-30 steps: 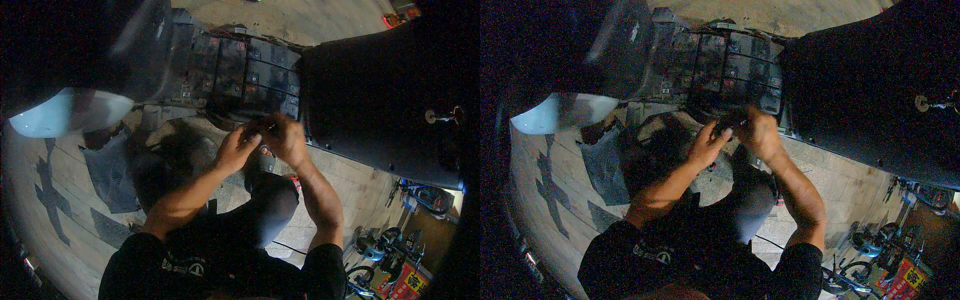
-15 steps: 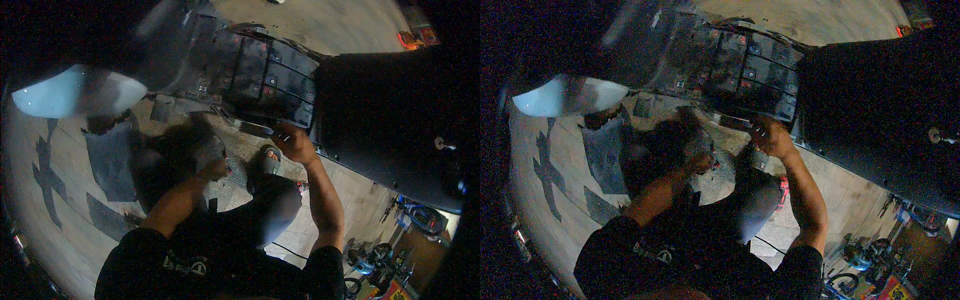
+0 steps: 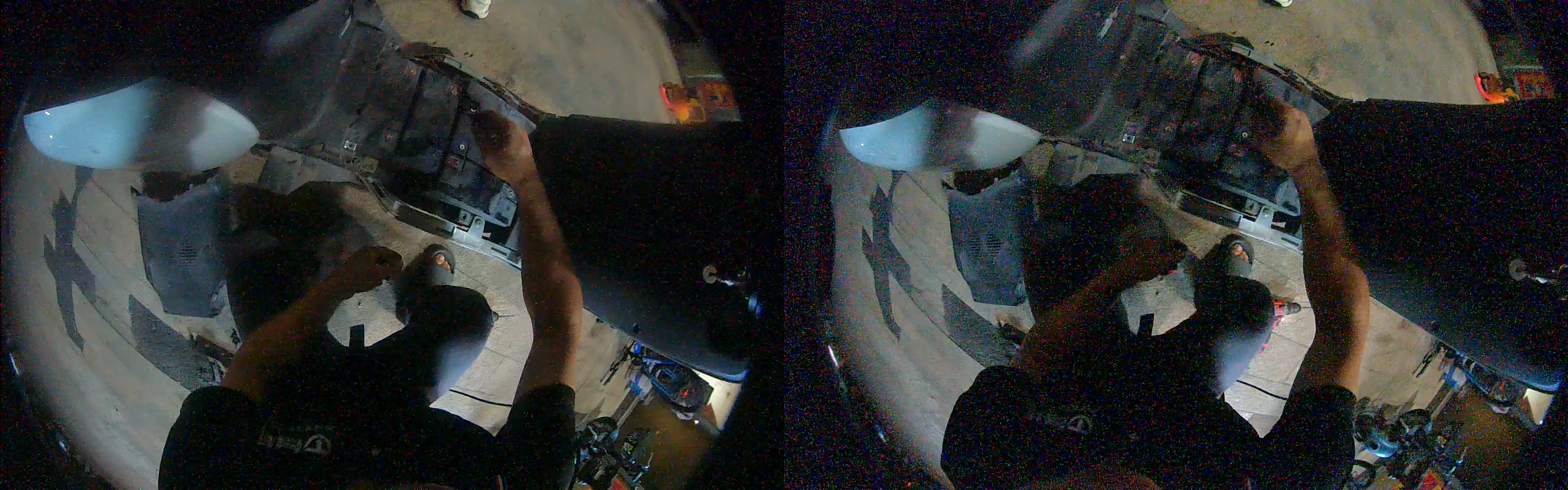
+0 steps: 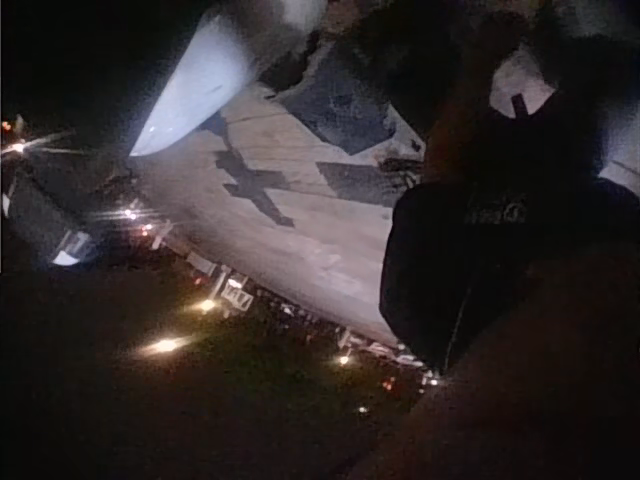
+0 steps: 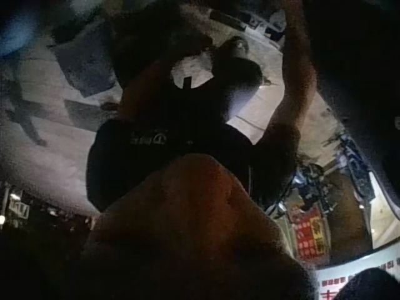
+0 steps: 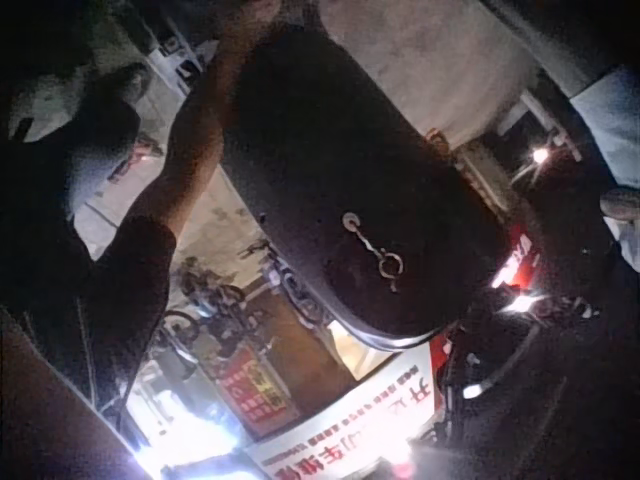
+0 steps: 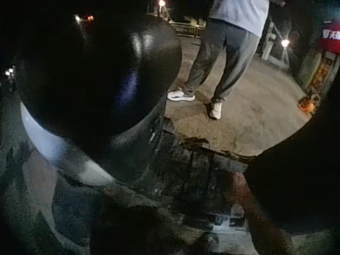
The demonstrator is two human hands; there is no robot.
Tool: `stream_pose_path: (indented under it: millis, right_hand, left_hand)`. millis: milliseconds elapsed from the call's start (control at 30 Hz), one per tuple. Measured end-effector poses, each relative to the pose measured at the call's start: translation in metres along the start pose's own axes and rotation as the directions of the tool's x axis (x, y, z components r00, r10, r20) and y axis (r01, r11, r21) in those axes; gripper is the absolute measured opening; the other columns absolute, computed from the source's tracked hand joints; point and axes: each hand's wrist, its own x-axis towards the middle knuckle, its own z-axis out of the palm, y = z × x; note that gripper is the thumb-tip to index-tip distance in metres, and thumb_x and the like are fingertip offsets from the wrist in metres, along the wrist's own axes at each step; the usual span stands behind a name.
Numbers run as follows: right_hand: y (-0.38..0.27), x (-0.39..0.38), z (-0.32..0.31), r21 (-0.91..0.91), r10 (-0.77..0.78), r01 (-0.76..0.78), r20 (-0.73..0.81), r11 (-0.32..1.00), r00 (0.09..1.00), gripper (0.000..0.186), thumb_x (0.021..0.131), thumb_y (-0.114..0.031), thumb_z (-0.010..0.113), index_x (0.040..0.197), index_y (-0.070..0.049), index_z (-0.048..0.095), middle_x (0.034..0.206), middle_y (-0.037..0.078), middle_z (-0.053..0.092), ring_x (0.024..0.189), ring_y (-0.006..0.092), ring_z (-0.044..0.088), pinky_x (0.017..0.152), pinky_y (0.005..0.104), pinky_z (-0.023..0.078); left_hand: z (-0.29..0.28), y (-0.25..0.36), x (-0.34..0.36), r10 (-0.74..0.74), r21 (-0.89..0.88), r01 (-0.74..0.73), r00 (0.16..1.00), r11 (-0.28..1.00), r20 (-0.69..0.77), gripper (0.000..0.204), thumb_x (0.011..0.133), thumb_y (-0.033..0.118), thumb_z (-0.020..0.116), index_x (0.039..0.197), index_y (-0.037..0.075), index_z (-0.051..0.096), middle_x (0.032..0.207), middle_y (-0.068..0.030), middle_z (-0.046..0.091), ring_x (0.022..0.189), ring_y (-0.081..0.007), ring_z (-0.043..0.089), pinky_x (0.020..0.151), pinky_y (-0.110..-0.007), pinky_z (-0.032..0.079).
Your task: The person retrieves a screwdriver and a cordless drill, then uses them to loosen and remove screws from a battery pack under a scooter seat. After disconnecting the battery, the person lifts the battery pack out of the compartment and sets it aside.
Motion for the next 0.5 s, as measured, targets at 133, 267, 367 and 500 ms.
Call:
stream_pose_path:
  millis: [133,267,367,500]
  right_hand:
    - [-0.027,0.043,-0.007,0.246,0.274,-0.336,0.257,0.909,0.927,0.028,0.085,-0.018,0.062,0.11,-0.005,0.063,0.097,0.017,0.067,0.088,0.0347,0.065,0.075,0.0385,0.051]
    - [-0.013,0.05,0.012,0.078,0.342,-0.362,0.191,0.929,0.92,0.033,0.085,-0.024,0.062,0.113,-0.008,0.059,0.092,0.018,0.068,0.085,0.0361,0.065,0.072,0.0424,0.051]
    - [-0.007,0.048,0.013,-0.06,0.461,-0.457,0.112,0.888,0.881,0.036,0.085,-0.03,0.062,0.114,-0.01,0.055,0.093,0.015,0.069,0.088,0.0358,0.066,0.074,0.0433,0.052]
    - [0.016,0.063,0.016,-0.228,0.682,-0.643,0.219,0.731,0.698,0.033,0.086,-0.033,0.058,0.112,-0.013,0.061,0.104,0.013,0.068,0.096,0.0349,0.065,0.082,0.0446,0.051]
  left_hand:
    - [0.005,0.021,-0.017,-0.058,-0.356,0.032,0.996,0.934,-0.062,0.046,0.091,0.041,0.058,0.115,0.003,0.063,0.108,-0.0139,0.066,0.087,-0.0221,0.065,0.074,-0.035,0.053]
    - [0.016,0.032,-0.039,-0.171,-0.605,0.063,0.977,0.794,-0.123,0.042,0.094,0.036,0.057,0.118,0.002,0.059,0.109,-0.0109,0.065,0.091,-0.0213,0.065,0.075,-0.035,0.053]
    - [0.031,0.06,-0.08,-0.317,-0.736,0.128,0.94,0.665,-0.123,0.039,0.094,0.032,0.057,0.119,0.002,0.058,0.112,-0.0091,0.064,0.092,-0.0209,0.065,0.077,-0.035,0.053]
    - [0.043,0.082,-0.137,-0.396,-0.783,0.174,0.913,0.597,-0.099,0.037,0.095,0.029,0.056,0.121,0.003,0.057,0.111,-0.0115,0.064,0.094,-0.0216,0.065,0.08,-0.035,0.052]
